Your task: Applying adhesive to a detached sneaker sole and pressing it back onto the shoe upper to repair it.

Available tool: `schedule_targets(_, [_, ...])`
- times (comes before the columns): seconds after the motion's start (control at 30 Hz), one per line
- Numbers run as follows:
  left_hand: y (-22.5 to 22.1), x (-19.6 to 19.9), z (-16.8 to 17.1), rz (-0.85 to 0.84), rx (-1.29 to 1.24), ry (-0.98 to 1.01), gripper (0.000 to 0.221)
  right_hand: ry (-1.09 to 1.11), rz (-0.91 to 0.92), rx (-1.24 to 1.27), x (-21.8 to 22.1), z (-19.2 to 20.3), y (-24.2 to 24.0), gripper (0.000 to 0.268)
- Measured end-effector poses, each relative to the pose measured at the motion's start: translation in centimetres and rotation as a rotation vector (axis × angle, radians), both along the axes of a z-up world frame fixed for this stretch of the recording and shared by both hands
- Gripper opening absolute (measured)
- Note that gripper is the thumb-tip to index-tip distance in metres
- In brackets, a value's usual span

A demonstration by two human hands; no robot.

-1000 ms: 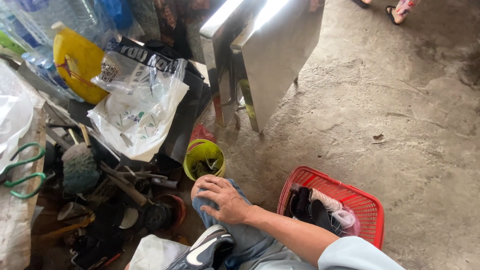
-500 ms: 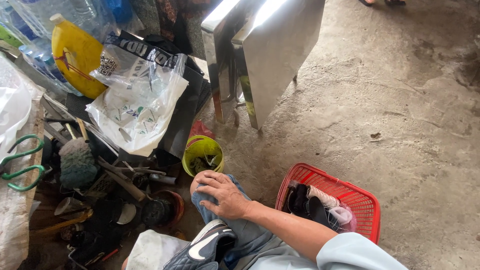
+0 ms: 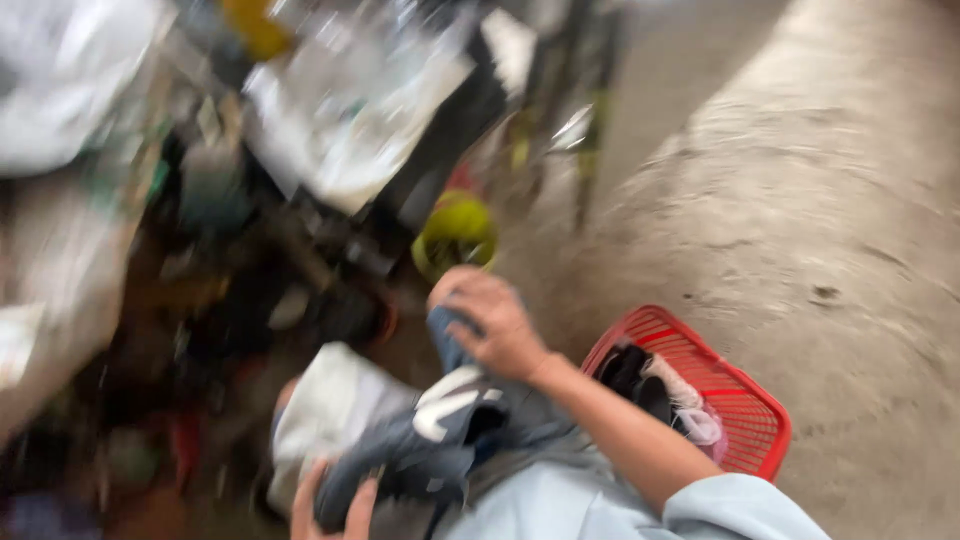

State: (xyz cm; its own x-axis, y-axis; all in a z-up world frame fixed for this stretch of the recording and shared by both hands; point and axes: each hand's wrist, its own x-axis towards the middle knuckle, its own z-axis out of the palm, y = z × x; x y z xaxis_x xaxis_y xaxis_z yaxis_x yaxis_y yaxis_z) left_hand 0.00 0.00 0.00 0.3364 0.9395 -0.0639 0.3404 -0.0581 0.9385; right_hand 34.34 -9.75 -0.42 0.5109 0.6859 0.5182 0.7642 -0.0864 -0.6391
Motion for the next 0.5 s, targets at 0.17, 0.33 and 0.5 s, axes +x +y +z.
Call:
schedule_targets(0.17, [-2.8, 4.1, 9.0, 0.071, 0.038, 0.044, 0.053, 0.006, 0.068, -0.073, -0.4, 0.8, 0.0, 0.037])
schedule_targets(0.33, [-2.0, 4.4, 10.9, -0.041, 0.095, -0.111, 0.048, -0.015, 0.111, -0.084, -0.3, 0.2, 0.1, 0.04])
schedule_targets(0.5, [-1.5, 4.2, 10.4, -0.154, 0.093, -0.284, 0.045, 0.025, 0.1, -0.149, -0.7, 1.4, 0.3, 0.037])
